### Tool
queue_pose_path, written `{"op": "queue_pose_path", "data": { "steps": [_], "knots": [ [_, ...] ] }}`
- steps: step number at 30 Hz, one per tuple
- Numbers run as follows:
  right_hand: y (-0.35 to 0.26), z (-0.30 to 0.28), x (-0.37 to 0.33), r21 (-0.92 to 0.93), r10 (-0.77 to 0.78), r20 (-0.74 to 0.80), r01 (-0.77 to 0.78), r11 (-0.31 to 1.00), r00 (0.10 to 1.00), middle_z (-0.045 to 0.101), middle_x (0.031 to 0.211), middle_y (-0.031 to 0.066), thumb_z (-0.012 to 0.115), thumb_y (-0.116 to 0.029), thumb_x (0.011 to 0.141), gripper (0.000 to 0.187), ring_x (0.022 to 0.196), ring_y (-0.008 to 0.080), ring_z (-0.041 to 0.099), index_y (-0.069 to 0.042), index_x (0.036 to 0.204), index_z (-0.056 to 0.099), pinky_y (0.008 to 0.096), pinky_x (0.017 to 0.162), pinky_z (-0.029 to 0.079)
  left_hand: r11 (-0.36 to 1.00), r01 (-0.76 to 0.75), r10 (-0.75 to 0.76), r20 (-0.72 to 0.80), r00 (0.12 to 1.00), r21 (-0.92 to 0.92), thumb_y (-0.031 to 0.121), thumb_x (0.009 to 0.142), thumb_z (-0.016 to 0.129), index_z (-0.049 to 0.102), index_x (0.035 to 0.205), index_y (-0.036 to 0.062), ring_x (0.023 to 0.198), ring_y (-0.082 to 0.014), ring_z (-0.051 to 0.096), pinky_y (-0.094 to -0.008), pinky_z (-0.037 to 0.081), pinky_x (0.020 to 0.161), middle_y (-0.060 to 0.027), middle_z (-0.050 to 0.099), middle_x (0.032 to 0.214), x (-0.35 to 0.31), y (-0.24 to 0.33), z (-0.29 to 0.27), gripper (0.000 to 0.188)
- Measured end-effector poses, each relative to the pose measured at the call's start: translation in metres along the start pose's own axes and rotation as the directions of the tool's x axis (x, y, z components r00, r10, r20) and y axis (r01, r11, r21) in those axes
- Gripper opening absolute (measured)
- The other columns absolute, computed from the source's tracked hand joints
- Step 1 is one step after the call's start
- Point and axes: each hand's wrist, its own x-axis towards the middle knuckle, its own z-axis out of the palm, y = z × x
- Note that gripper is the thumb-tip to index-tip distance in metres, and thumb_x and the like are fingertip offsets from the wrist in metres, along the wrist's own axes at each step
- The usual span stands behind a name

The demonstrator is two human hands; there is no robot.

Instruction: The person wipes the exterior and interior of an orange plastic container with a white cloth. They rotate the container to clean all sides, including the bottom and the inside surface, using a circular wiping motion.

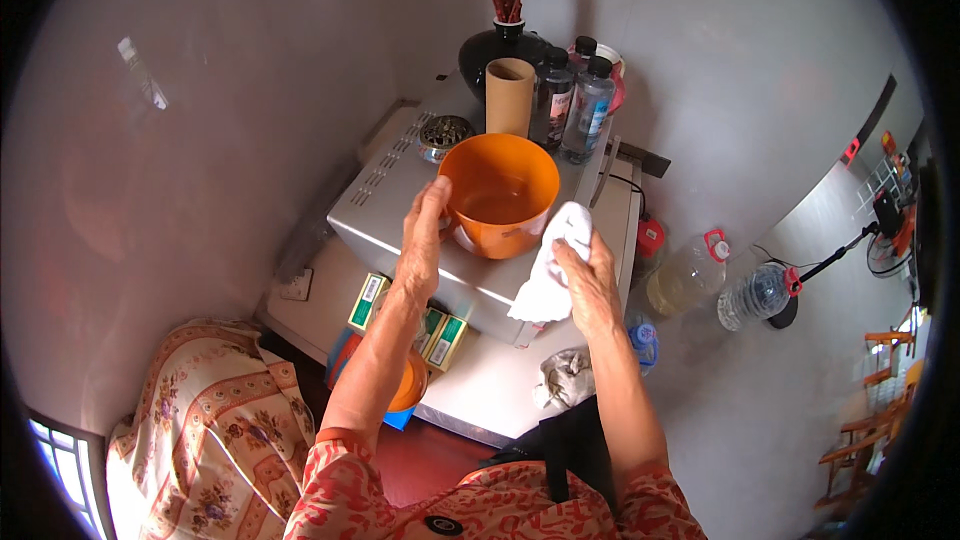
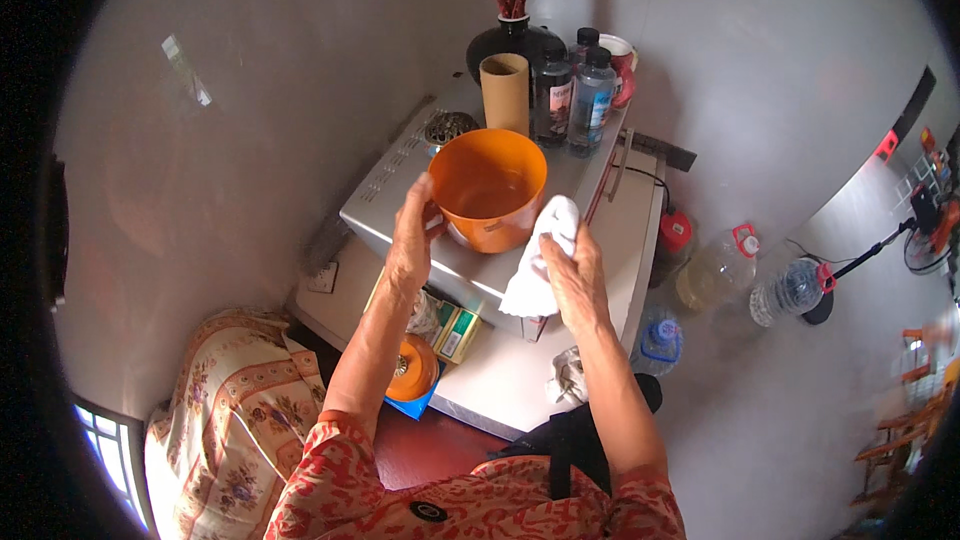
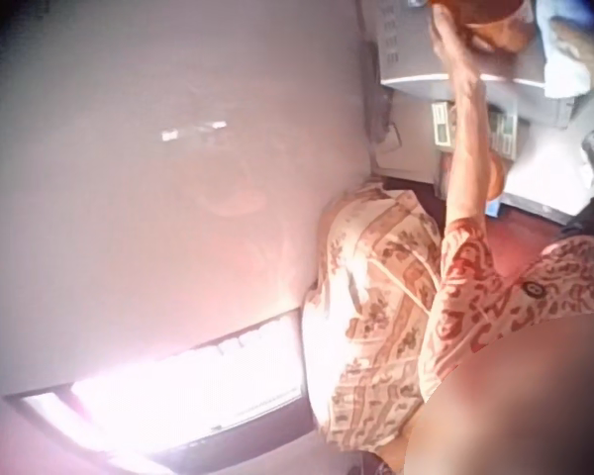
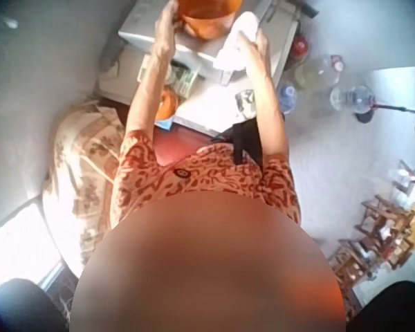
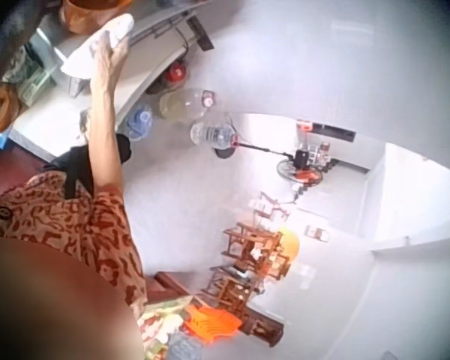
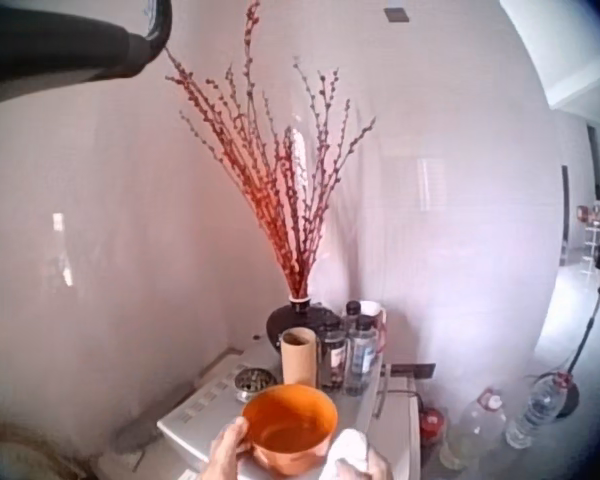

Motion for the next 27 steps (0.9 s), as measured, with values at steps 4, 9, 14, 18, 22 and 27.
{"op": "queue_pose_path", "data": {
  "steps": [4,9,14,18,22,27],
  "knots": [
    [0.014,-0.003,0.014,0.022,0.014,0.075,-0.016,1.000,0.997,0.057,0.105,0.0066,0.057,-0.015,0.090,0.039,0.087,0.0148,0.059,-0.004,0.126,0.047,0.0296,0.075,0.055,0.998,0.004,-0.008,0.049,0.999,0.069,0.046,0.078,0.057,0.038,0.136,0.0045,0.115,-0.0221,0.044,-0.0339,0.033,0.099,-0.0096,0.049,0.125,-0.009,0.008,0.017,0.073],
    [0.004,0.002,-0.022,0.098,0.008,0.002,-0.008,0.995,1.000,0.060,0.096,-0.0012,0.061,-0.016,0.089,0.037,0.077,0.0062,0.056,-0.008,0.123,0.052,0.0216,0.066,0.050,0.969,0.026,0.009,0.137,0.990,-0.247,0.025,0.077,0.061,0.029,0.141,0.0195,0.117,-0.0162,0.043,-0.0337,0.036,0.098,-0.0007,0.046,0.129,-0.043,0.008,0.027,0.072],
    [-0.001,-0.021,-0.072,0.019,0.009,-0.037,-0.009,1.000,0.999,0.057,0.110,0.0033,0.061,-0.017,0.090,0.045,0.089,0.0110,0.059,-0.008,0.131,0.044,0.0262,0.068,0.056,0.919,0.002,0.100,0.239,0.966,-0.393,0.020,0.077,0.066,0.021,0.146,0.0195,0.133,-0.0209,0.031,-0.0393,0.027,0.110,-0.0052,0.034,0.143,-0.086,-0.007,0.044,0.082],
    [-0.003,-0.038,-0.116,-0.093,-0.144,-0.181,0.128,0.987,0.973,0.061,0.106,0.0031,0.063,-0.013,0.088,0.042,0.087,0.0090,0.060,-0.006,0.128,0.049,0.0234,0.068,0.052,0.865,0.053,0.087,0.252,0.964,-0.500,0.024,0.077,0.069,0.034,0.137,0.0071,0.123,-0.0244,0.044,-0.0408,0.039,0.103,-0.0098,0.044,0.134,-0.125,-0.026,0.062,0.071],
    [0.002,-0.068,-0.152,-0.153,-0.247,-0.196,0.219,0.964,0.949,0.060,0.111,0.0047,0.061,-0.009,0.089,0.042,0.099,0.0123,0.057,-0.002,0.128,0.048,0.0281,0.083,0.049,0.823,0.119,0.072,0.310,0.948,-0.555,0.023,0.075,0.069,0.028,0.139,0.0065,0.124,-0.0249,0.043,-0.0417,0.036,0.105,-0.0100,0.042,0.134,-0.154,-0.042,0.083,0.078],
    [0.013,-0.109,-0.179,0.103,-0.093,-0.492,0.164,0.981,0.866,0.060,0.092,-0.0001,0.064,-0.016,0.085,0.039,0.074,0.0068,0.056,-0.008,0.121,0.052,0.0196,0.056,0.047,0.865,0.204,0.011,0.425,0.905,-0.458,0.020,0.070,0.069,0.014,0.146,0.0077,0.131,-0.0271,0.033,-0.0429,0.027,0.110,-0.0128,0.033,0.140,-0.178,-0.065,0.095,0.095]
  ]
}}
